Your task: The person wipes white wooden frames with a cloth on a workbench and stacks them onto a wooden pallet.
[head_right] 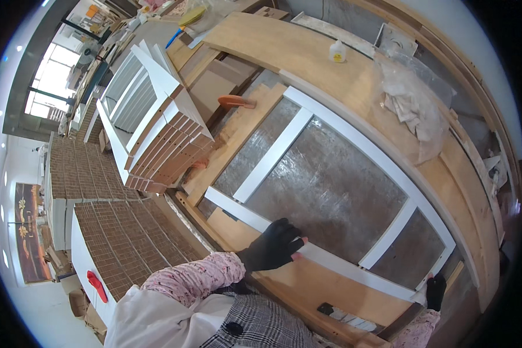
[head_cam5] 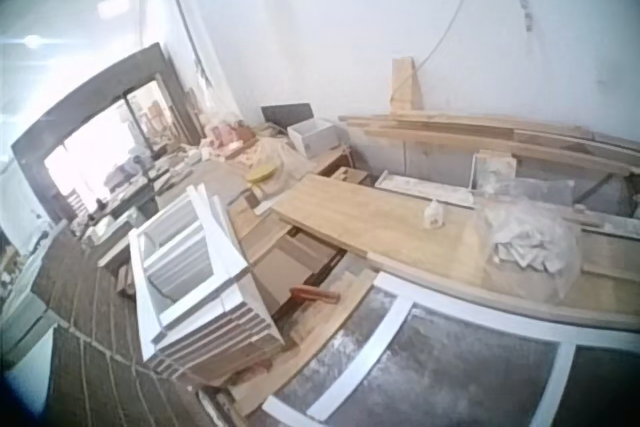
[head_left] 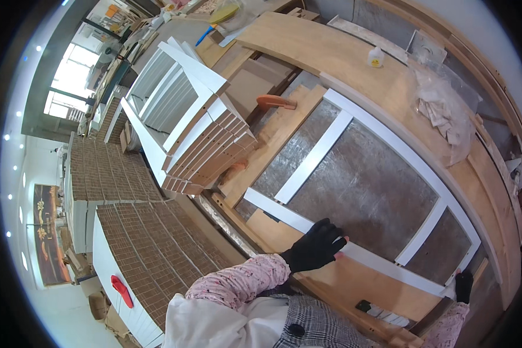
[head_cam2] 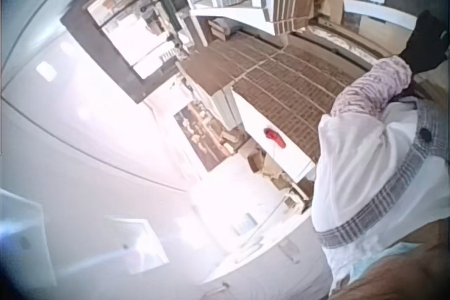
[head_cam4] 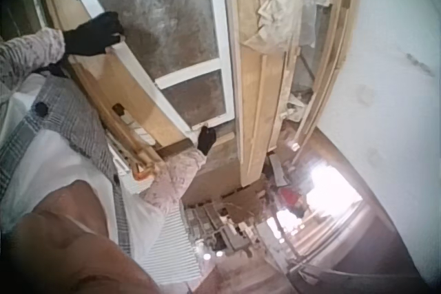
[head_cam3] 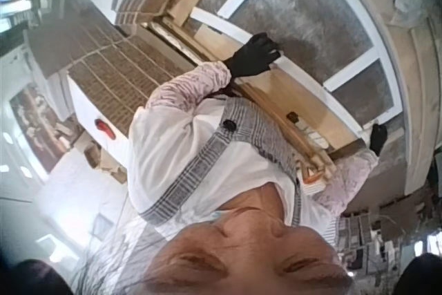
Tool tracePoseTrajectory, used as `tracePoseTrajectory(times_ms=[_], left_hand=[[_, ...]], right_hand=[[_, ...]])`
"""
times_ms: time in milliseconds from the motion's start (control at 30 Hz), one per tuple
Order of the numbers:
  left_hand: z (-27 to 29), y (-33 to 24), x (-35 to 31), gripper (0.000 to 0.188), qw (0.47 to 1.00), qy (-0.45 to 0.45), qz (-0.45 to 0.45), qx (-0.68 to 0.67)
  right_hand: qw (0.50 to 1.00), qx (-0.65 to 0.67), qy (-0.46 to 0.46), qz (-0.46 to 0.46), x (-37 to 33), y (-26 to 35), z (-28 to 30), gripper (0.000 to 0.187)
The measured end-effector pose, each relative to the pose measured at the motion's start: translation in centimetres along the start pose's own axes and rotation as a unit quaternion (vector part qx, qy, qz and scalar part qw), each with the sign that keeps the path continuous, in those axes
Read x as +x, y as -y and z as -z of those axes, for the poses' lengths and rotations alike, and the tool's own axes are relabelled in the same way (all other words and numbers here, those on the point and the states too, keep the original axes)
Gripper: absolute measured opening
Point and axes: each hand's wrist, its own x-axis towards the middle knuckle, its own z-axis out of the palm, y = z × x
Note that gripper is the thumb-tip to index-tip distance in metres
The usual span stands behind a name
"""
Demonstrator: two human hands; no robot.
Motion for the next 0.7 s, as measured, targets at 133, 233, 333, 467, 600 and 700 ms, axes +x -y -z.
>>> tracePoseTrajectory(times_ms=[133, 233, 333, 467, 600, 700], left_hand=[[-0.4, 0.0, 0.4, 0.048, 1.0, 0.011, -0.011, 0.0], [-0.4, -0.1, 0.4, 0.048, 1.0, 0.012, -0.009, 0.008], [-0.2, -0.3, 0.3, 0.048, 1.0, 0.009, -0.003, 0.006], [-0.2, 0.0, -0.4, 0.048, 1.0, 0.002, 0.002, 0.0], [0.5, 0.1, -0.8, 0.046, 1.0, -0.006, -0.001, 0.015], [-0.6, 0.7, -0.3, 0.044, 1.0, -0.014, -0.019, -0.012]], right_hand=[[0.998, 0.053, 0.023, -0.02, -0.5, 0.9, 0.9, 0.034], [0.999, 0.051, 0.013, 0.002, -0.6, 0.8, 1.0, 0.032], [0.999, 0.051, 0.012, 0.007, -1.3, 1.7, 1.1, 0.031], [0.999, 0.032, 0.03, -0.004, -1.5, 1.6, 0.8, 0.03], [0.998, 0.041, 0.044, 0.009, -1.1, 1.2, -0.2, 0.029], [0.997, 0.061, 0.042, 0.005, -1.3, -0.7, 0.1, 0.031]])
